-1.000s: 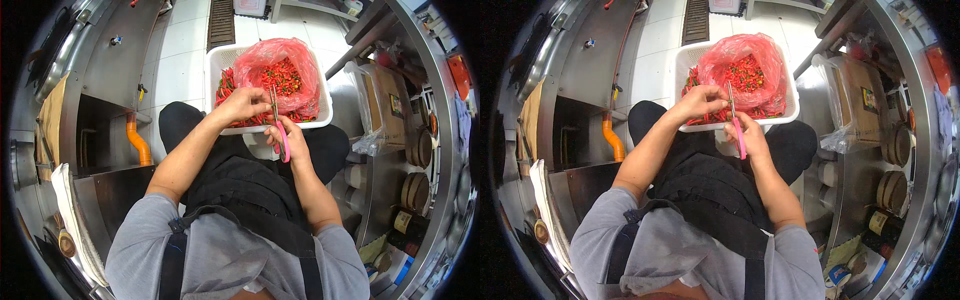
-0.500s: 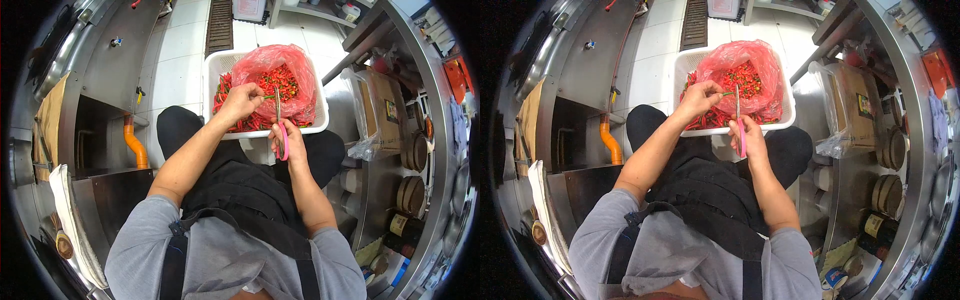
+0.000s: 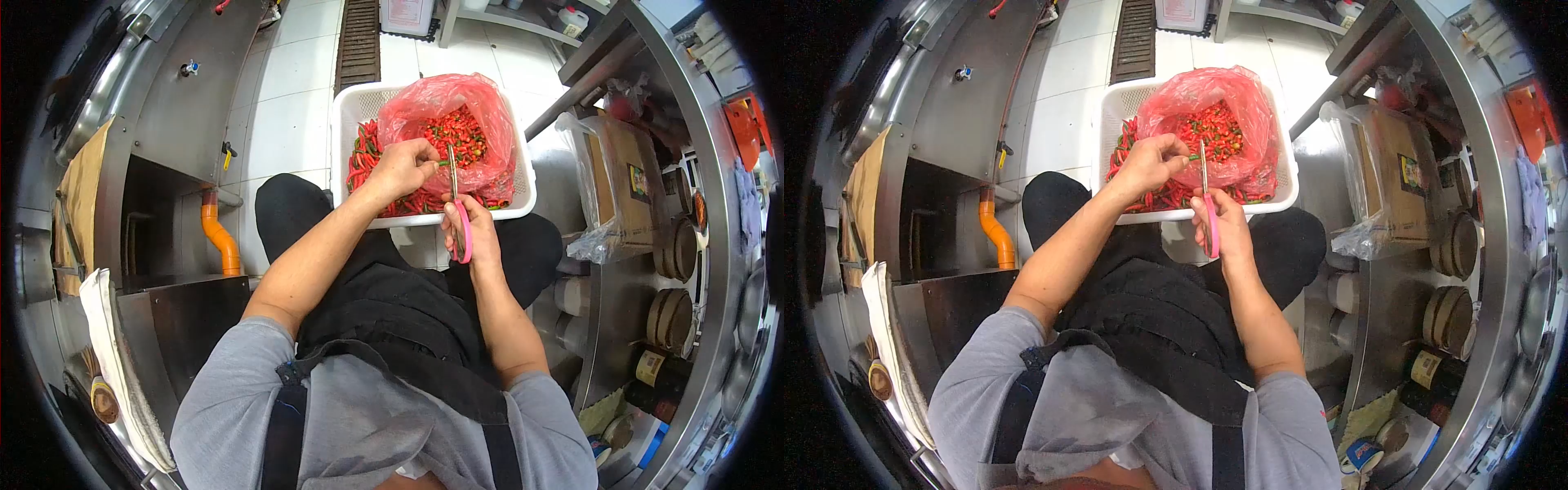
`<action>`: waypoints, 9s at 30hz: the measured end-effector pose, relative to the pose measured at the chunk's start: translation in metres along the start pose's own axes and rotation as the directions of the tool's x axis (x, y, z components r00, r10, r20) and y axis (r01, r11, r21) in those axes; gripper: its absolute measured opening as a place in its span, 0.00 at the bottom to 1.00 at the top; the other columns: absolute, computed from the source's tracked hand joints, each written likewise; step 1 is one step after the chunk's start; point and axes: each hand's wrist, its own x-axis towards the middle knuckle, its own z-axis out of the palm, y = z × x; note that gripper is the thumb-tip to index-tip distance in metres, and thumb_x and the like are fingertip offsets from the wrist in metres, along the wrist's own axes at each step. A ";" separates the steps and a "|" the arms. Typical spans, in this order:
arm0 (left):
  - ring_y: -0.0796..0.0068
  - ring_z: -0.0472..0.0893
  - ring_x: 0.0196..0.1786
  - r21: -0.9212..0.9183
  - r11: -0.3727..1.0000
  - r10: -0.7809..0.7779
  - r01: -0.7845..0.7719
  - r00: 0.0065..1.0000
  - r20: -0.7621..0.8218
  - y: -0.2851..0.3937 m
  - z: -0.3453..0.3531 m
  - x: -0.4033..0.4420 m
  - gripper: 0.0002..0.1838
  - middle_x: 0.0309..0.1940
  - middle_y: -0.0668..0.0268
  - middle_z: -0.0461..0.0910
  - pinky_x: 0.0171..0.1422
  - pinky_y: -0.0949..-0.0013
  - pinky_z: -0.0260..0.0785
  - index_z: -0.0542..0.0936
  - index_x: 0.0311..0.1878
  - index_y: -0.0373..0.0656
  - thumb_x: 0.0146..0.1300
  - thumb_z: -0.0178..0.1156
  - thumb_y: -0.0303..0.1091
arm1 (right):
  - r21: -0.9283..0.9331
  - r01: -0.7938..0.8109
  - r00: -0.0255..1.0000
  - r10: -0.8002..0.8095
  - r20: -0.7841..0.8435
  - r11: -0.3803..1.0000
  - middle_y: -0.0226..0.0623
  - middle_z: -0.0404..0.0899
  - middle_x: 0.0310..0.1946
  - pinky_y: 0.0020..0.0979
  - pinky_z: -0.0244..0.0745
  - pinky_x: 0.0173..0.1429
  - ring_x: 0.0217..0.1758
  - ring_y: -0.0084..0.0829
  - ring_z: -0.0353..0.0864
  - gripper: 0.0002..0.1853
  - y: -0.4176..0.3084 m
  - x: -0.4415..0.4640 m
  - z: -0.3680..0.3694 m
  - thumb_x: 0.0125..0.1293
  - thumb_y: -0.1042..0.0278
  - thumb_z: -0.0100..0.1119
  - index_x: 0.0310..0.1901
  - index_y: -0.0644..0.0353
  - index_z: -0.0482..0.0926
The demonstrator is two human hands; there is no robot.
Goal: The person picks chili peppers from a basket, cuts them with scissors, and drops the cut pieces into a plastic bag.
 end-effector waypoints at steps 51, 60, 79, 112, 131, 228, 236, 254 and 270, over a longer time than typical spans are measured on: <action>0.76 0.82 0.37 -0.411 0.895 -0.174 0.170 0.984 0.028 -0.021 -0.038 -0.010 0.07 0.34 0.64 0.82 0.43 0.73 0.74 0.78 0.44 0.35 0.64 0.61 0.25 | 0.049 0.037 0.994 -0.042 0.106 0.998 0.35 0.82 0.33 0.23 0.75 0.29 0.26 0.22 0.80 0.22 0.031 -0.037 -0.010 0.66 0.66 0.63 0.59 0.62 0.73; 0.85 0.76 0.30 -0.275 0.947 -0.122 0.167 0.978 0.171 -0.003 -0.007 -0.027 0.07 0.28 0.70 0.79 0.35 0.79 0.69 0.81 0.40 0.36 0.64 0.64 0.31 | 0.009 0.128 0.991 -0.128 0.040 0.992 0.32 0.79 0.29 0.23 0.71 0.29 0.24 0.21 0.77 0.22 0.006 -0.009 0.013 0.65 0.62 0.65 0.55 0.66 0.74; 0.78 0.81 0.32 -0.115 0.993 -0.016 0.020 0.999 0.039 0.003 0.003 -0.009 0.07 0.29 0.66 0.83 0.38 0.70 0.74 0.81 0.39 0.39 0.61 0.65 0.32 | -0.008 0.062 0.998 -0.062 0.012 0.998 0.34 0.78 0.25 0.24 0.70 0.20 0.17 0.23 0.75 0.20 -0.006 0.000 0.013 0.69 0.61 0.59 0.55 0.66 0.73; 0.71 0.83 0.35 0.096 0.995 0.025 -0.026 1.000 0.018 -0.005 0.019 0.013 0.09 0.30 0.61 0.84 0.42 0.65 0.75 0.82 0.39 0.39 0.57 0.65 0.33 | -0.098 -0.035 0.997 0.028 -0.075 0.995 0.30 0.73 0.16 0.24 0.63 0.15 0.12 0.21 0.71 0.18 -0.015 0.010 0.001 0.66 0.53 0.64 0.37 0.63 0.76; 0.64 0.85 0.44 0.347 0.937 -0.025 0.049 0.997 -0.071 -0.044 -0.080 0.007 0.14 0.41 0.55 0.85 0.52 0.64 0.75 0.83 0.49 0.40 0.59 0.61 0.29 | 0.129 0.130 0.981 -0.109 -0.159 0.983 0.32 0.77 0.23 0.20 0.67 0.18 0.15 0.19 0.74 0.15 0.006 -0.018 -0.047 0.66 0.66 0.63 0.51 0.64 0.77; 0.51 0.83 0.43 0.420 0.860 0.390 -0.289 0.904 -0.177 -0.039 0.012 0.042 0.11 0.36 0.49 0.83 0.51 0.55 0.75 0.84 0.42 0.39 0.58 0.60 0.31 | 0.010 0.037 0.991 -0.035 -0.128 0.999 0.31 0.75 0.21 0.22 0.65 0.15 0.12 0.21 0.72 0.20 -0.008 -0.002 -0.019 0.65 0.56 0.65 0.48 0.64 0.76; 0.50 0.83 0.40 0.355 0.935 0.110 -0.003 0.953 -0.282 -0.047 -0.069 0.021 0.10 0.33 0.50 0.83 0.49 0.55 0.75 0.84 0.37 0.40 0.58 0.60 0.35 | 0.079 0.178 0.971 -0.162 -0.174 0.981 0.33 0.77 0.24 0.21 0.66 0.17 0.14 0.20 0.73 0.17 0.008 -0.019 -0.056 0.67 0.65 0.62 0.53 0.65 0.76; 0.52 0.85 0.36 0.871 0.455 -0.114 -0.183 0.959 0.261 -0.070 -0.045 -0.006 0.07 0.32 0.52 0.83 0.38 0.49 0.78 0.77 0.40 0.41 0.61 0.53 0.30 | -0.054 0.135 0.971 -0.143 -0.190 0.989 0.33 0.80 0.25 0.25 0.70 0.19 0.16 0.21 0.76 0.21 0.020 -0.010 -0.053 0.62 0.62 0.68 0.53 0.62 0.76; 0.61 0.85 0.45 0.345 0.935 0.034 -0.086 0.987 0.156 -0.016 -0.052 -0.038 0.15 0.38 0.53 0.85 0.51 0.63 0.76 0.82 0.44 0.35 0.51 0.59 0.21 | -0.069 0.168 0.972 -0.177 -0.152 0.983 0.31 0.77 0.24 0.22 0.68 0.19 0.15 0.20 0.73 0.23 0.014 -0.019 -0.042 0.63 0.60 0.68 0.54 0.65 0.75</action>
